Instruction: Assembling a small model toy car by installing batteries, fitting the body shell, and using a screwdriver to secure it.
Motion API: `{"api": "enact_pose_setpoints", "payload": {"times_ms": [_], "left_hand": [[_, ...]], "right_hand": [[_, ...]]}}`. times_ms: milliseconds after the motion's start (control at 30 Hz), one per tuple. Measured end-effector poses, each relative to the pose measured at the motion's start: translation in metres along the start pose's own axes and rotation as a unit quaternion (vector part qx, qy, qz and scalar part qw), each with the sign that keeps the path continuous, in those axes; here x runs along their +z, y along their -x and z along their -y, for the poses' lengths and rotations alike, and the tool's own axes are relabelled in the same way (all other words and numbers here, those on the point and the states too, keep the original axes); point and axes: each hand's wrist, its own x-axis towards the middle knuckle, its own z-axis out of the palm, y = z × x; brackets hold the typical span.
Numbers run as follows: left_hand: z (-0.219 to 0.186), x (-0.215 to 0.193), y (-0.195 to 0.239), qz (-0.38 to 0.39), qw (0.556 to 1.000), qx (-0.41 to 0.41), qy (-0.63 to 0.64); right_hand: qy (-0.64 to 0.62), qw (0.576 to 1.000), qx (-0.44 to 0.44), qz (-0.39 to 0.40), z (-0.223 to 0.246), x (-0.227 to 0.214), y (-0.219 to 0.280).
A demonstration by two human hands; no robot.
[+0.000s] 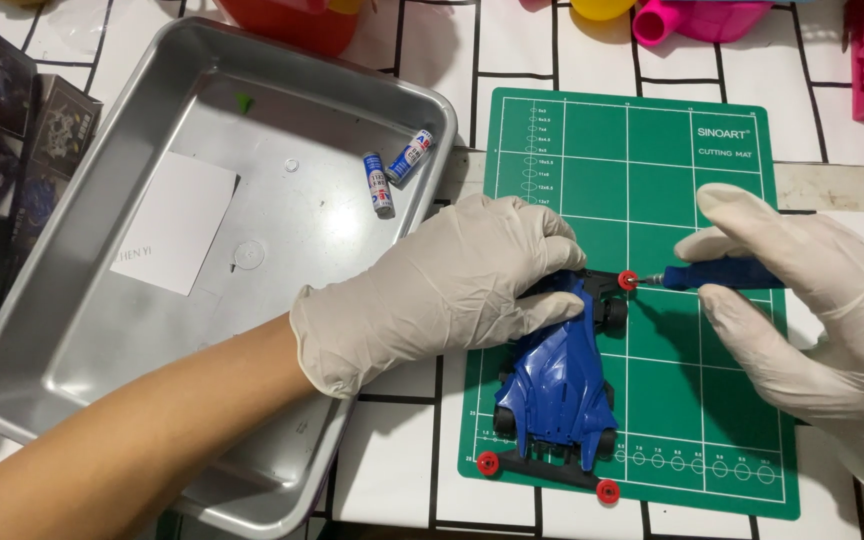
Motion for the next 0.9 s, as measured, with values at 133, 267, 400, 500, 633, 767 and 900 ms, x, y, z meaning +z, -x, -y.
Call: {"api": "enact_pose_setpoints", "payload": {"times_ms": [133,267,400,500,633,767,900], "left_hand": [[0.0,-0.001,-0.001,0.015,1.0,-0.007,-0.003],[0.0,-0.001,-0.002,0.013,1.0,-0.005,0.0],[-0.001,-0.002,-0.003,0.016,1.0,-0.008,0.001],[-0.001,0.0,-0.004,0.038,0.999,-0.025,-0.001],[0.0,0.001,-0.004,0.038,0.999,-0.026,-0.013],[0.001,0.004,-0.004,0.034,0.999,-0.025,-0.024],[-0.001,0.0,-0.005,0.046,0.998,-0.031,-0.036]], "right_hand": [[-0.018,1.0,0.004,0.022,0.013,-0.005,-0.007],[-0.015,1.0,0.002,0.018,0.016,-0.006,-0.014],[-0.014,0.997,0.053,0.049,0.023,-0.015,-0.029],[-0.018,0.996,0.069,0.055,0.025,-0.018,-0.038],[-0.013,0.999,0.039,0.032,0.016,-0.017,-0.042],[-0.004,1.0,0.005,0.031,0.012,-0.013,-0.044],[0.074,0.997,-0.018,0.026,-0.008,-0.009,-0.038]]}}
